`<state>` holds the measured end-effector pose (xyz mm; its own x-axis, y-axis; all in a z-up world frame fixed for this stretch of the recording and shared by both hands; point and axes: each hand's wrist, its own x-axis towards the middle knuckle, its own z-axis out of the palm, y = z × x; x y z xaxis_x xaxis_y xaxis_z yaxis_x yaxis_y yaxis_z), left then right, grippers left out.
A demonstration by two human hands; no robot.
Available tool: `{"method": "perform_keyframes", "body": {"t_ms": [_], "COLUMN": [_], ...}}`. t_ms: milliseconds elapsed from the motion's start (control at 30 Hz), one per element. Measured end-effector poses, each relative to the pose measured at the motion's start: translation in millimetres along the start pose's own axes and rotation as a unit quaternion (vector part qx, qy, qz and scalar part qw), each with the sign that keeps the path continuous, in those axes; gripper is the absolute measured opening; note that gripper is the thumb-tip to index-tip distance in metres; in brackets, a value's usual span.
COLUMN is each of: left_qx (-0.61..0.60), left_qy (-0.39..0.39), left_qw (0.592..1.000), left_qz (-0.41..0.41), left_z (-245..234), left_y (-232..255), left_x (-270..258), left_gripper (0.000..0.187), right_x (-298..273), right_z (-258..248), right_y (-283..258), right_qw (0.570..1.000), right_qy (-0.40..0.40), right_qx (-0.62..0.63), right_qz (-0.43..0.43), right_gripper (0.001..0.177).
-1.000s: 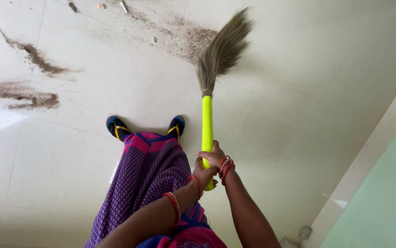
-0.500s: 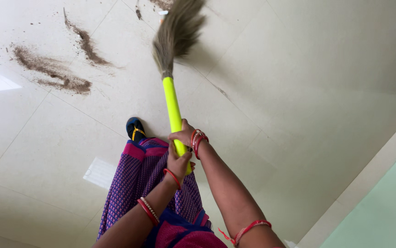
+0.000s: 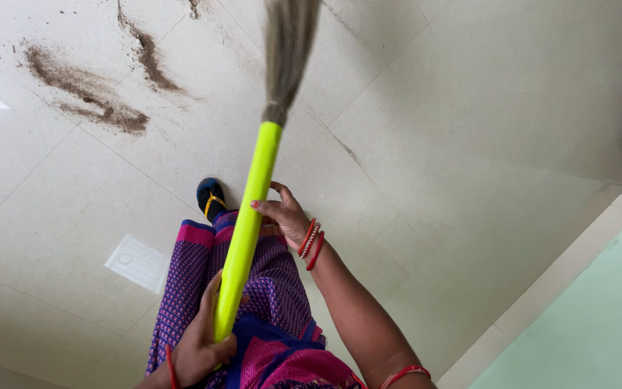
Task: The person sweeps debris across a floor using a broom, moving the dirt from one area to another and toward a doorway.
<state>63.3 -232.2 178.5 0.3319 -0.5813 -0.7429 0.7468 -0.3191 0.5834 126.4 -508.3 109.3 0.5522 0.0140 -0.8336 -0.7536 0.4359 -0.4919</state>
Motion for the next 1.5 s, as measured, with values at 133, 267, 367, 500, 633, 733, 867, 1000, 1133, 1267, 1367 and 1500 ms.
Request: {"method": "perform_keyframes", "body": {"t_ms": [133,267,367,500,633,733,867,1000,1133,1267,1367,1500], "left_qx": [0.082,0.273,0.124,0.153,0.172,0.085,-0.016,-0.084,-0.142,-0.099,-0.1,-0.111], "left_qy": [-0.14,-0.23,-0.264,-0.261,-0.22,-0.133,-0.051,0.103,0.157,0.162,0.109,0.023], "left_qw": [0.986,0.919,0.924,0.919,0.929,0.946,0.968,0.972,0.974,0.98,0.989,0.988], "left_qz": [0.026,-0.167,-0.247,-0.253,-0.244,-0.284,-0.246,-0.191,-0.081,-0.057,-0.005,-0.103], "left_z": [-10,6,57,165,161,113,64,39,15,21,30,35], "left_y": [-14,-25,-56,-94,-98,-68,-29,7,37,64,80,94], "left_x": [-14,25,87,165,165,136,73,53,57,46,45,72], "left_gripper": [0.119,0.114,0.108,0.074,0.081,0.099,0.105,0.104,0.111,0.119,0.122,0.121], "right_x": [-38,-89,-94,-78,-49,-9,48,102,117,82,57,35], "right_z": [-34,-84,-129,-183,-190,-156,-79,2,61,80,70,27], "right_y": [69,162,232,275,283,281,242,153,62,7,-11,-27], "right_qw": [0.999,0.968,0.948,0.869,0.903,0.913,0.982,0.988,0.979,0.966,0.976,0.978], "right_qy": [-0.002,0.164,0.209,0.299,0.166,0.158,0.148,0.07,0.03,-0.005,0.02,0.038], "right_qx": [0.042,0.183,0.234,0.334,0.278,0.326,0.093,-0.116,-0.194,-0.257,-0.186,-0.099], "right_qz": [-0.03,0.056,0.044,0.209,0.281,0.189,0.066,0.07,0.047,-0.038,-0.113,-0.177], "right_gripper": [0.053,0.037,0.036,0.031,0.032,0.023,0.05,0.066,0.072,0.089,0.097,0.094]}}
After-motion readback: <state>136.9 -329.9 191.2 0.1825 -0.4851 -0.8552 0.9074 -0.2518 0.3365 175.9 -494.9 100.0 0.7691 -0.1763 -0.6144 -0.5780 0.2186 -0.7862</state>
